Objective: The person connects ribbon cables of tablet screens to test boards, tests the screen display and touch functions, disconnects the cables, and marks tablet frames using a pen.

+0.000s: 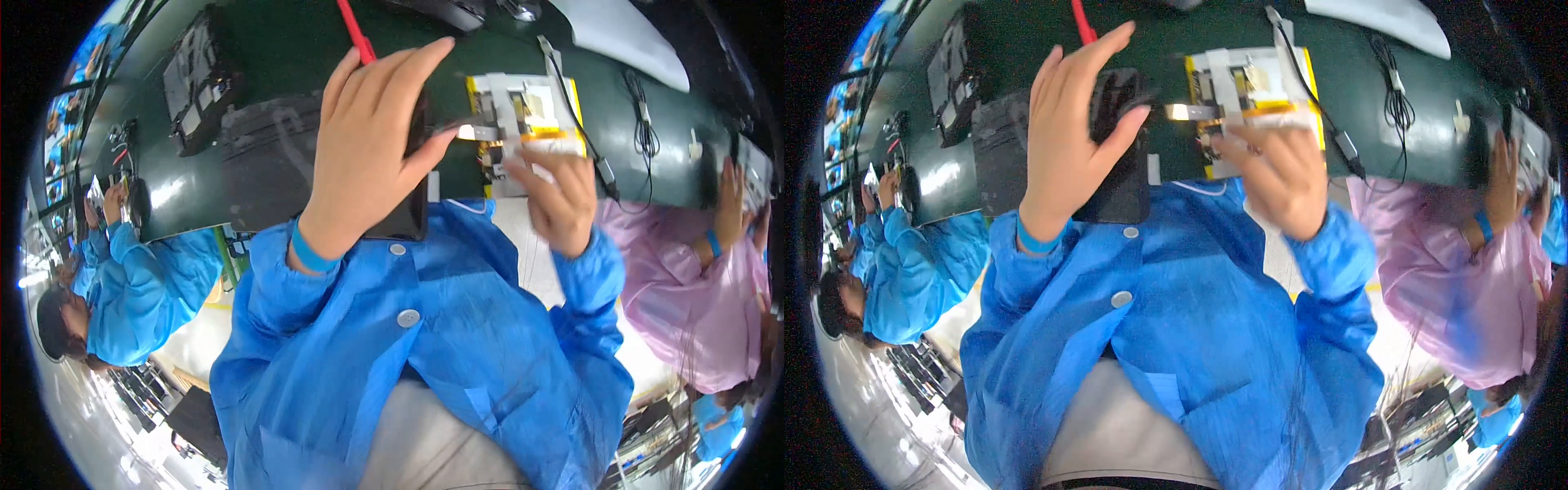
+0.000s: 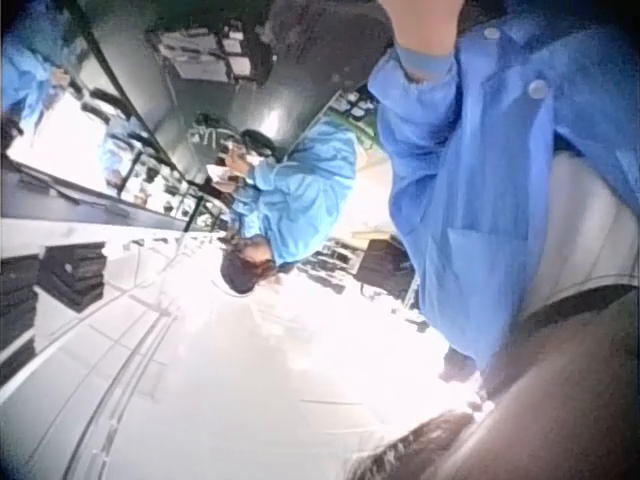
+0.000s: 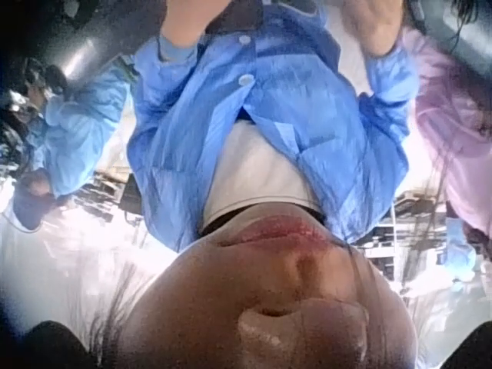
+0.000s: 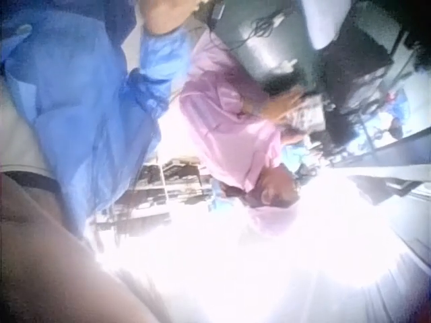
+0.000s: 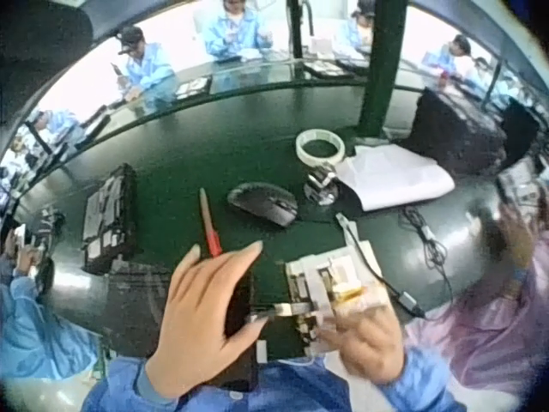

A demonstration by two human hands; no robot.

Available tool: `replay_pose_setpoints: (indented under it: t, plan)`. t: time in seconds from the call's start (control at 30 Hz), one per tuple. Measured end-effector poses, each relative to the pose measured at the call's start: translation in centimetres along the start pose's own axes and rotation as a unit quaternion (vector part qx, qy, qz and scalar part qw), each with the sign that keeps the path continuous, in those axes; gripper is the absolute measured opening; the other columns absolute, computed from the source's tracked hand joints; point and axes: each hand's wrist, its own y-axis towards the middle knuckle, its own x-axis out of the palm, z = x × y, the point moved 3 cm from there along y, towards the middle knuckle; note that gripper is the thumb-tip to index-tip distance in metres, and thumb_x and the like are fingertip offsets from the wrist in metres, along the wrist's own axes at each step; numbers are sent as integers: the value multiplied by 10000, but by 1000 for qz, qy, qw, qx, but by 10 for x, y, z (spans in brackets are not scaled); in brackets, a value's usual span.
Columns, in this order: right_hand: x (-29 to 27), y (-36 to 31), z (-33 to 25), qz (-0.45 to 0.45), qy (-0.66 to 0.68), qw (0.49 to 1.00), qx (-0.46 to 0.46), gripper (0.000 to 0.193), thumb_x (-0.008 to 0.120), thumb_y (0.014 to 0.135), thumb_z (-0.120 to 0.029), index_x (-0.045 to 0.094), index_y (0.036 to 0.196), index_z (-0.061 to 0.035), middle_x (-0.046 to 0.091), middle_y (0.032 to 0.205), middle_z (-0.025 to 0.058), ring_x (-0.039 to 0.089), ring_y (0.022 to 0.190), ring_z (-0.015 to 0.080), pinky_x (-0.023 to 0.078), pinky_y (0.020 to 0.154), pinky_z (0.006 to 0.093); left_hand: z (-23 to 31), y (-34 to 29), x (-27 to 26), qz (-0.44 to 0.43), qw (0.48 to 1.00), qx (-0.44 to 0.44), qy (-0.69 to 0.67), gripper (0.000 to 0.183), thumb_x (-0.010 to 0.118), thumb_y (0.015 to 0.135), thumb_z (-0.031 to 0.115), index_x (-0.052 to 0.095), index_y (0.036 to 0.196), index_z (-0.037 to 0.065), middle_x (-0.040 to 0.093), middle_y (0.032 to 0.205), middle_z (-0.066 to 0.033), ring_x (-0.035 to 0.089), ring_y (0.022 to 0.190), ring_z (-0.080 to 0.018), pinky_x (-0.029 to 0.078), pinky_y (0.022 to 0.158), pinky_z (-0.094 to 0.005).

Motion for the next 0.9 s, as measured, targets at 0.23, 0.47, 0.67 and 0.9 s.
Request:
replay_pose_setpoints:
  t: [0.23,0.47,0.67,0.9]
  plan:
    - [53,16,-79,-5,113,981,159,535,515,631,116,614,1137,-26,487,1253,203,505,1095,360,406,931,388,-47,-88,-39,-74,995,-71,2,577,681,723,227,506,1260,108,531,1231,-85,503,1125,-271,304,1037,-462]
    - [65,15,-97,144,341,882,292,508,373,749,119,572,1205,12,334,1416,200,334,1319,331,262,1082,395,-46,-98,-52,-90,995,-33,-12,564,688,692,333,587,1195,98,534,1252,-118,505,1148,-305,335,1021,-490]
    - [39,42,-114,257,282,903,201,314,431,847,-20,637,1078,29,403,1348,228,476,1171,312,374,987,400,-56,-108,-95,115,983,98,101,280,648,740,145,687,1017,140,664,1005,-88,652,863,-241,555,743,-308]
    - [8,72,-75,256,233,906,242,300,435,836,11,559,1105,59,445,1277,194,509,976,202,409,864,309,-80,-73,-211,113,972,-205,30,312,734,727,55,634,1012,-23,690,819,-125,685,736,-213,518,701,-272]
